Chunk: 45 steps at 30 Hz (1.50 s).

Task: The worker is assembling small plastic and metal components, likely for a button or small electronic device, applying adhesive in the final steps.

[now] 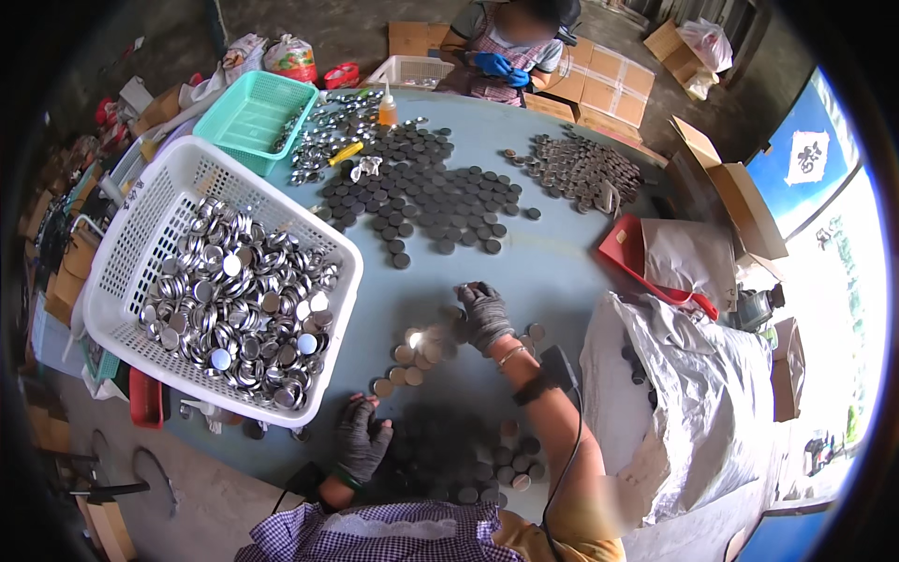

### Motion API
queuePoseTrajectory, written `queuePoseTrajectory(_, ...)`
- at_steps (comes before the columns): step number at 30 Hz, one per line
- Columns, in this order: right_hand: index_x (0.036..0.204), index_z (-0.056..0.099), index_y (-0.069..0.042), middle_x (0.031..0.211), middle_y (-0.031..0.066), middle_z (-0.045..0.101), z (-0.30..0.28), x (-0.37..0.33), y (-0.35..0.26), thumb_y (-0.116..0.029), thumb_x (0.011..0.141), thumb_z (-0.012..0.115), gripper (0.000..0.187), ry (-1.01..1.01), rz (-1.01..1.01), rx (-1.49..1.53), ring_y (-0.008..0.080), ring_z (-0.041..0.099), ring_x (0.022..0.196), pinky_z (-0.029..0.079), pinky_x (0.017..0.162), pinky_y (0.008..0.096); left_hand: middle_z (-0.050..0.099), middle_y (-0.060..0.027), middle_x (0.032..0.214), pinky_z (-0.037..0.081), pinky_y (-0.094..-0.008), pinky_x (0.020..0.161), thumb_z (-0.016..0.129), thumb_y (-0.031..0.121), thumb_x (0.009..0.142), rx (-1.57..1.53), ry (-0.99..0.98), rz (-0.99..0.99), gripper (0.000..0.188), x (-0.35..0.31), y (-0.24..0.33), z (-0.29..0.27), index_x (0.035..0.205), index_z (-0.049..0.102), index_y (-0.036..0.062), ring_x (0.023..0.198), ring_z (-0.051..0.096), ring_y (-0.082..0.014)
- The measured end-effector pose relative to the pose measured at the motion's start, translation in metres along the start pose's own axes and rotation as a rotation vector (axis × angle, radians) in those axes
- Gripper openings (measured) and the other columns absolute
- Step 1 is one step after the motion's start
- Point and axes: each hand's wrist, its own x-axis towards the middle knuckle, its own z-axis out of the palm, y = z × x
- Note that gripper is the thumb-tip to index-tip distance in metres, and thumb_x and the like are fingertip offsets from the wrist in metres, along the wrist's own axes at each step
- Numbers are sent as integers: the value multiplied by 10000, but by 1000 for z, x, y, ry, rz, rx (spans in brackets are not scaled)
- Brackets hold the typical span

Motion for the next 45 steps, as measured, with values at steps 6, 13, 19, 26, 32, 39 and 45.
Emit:
queuePoseTrajectory(6,1014,642,-96,1006,100,662,18,13,-3,-273,742,669,326,14,-39,-89,321,600,1011,489,873,450,617,-176,1134,417,-460,1016,701,132,777,-17,-7,-28,377,-3,-3,0,1114,593,0,1152,552,-371)
queuePoseTrajectory(13,986,650,-105,965,86,665,13,25,5,-295,712,724,341,159,107,-17,306,616,930,516,805,407,610,-171,1158,411,-466,1017,699,144,780,-26,-13,-41,383,-2,-2,4,1122,595,7,1173,540,-372)
queuePoseTrajectory(19,1010,649,-73,975,112,654,0,-11,10,-151,821,618,207,57,129,107,320,615,933,503,822,437,615,-168,1148,415,-474,1001,708,154,767,5,-13,-14,396,-4,-4,5,1116,594,6,1163,543,-377)
queuePoseTrajectory(26,1086,613,-108,1105,125,613,-17,-41,17,-231,772,668,341,128,-37,-136,336,533,1114,412,971,476,621,-176,1125,419,-474,991,702,146,764,26,2,4,386,-5,-9,9,1106,592,4,1137,554,-377)
queuePoseTrajectory(32,1051,620,-113,1136,94,618,3,-46,4,-254,792,666,298,-90,-90,-36,331,515,1154,406,980,478,626,-163,1120,418,-472,994,716,140,751,16,5,21,398,-5,-7,12,1106,594,9,1136,555,-378)
queuePoseTrajectory(39,983,621,-78,950,139,648,-14,-38,10,-106,773,616,213,270,-51,-72,356,601,950,487,820,466,630,-154,1114,417,-467,992,724,130,737,49,3,-7,406,-5,-5,10,1102,597,7,1133,550,-368)
queuePoseTrajectory(45,1082,615,-59,932,173,662,-48,-76,61,-157,767,623,330,275,254,-303,368,624,877,504,760,471,629,-151,1109,413,-470,994,716,135,740,65,6,-8,400,-8,-10,9,1098,595,4,1126,547,-365)
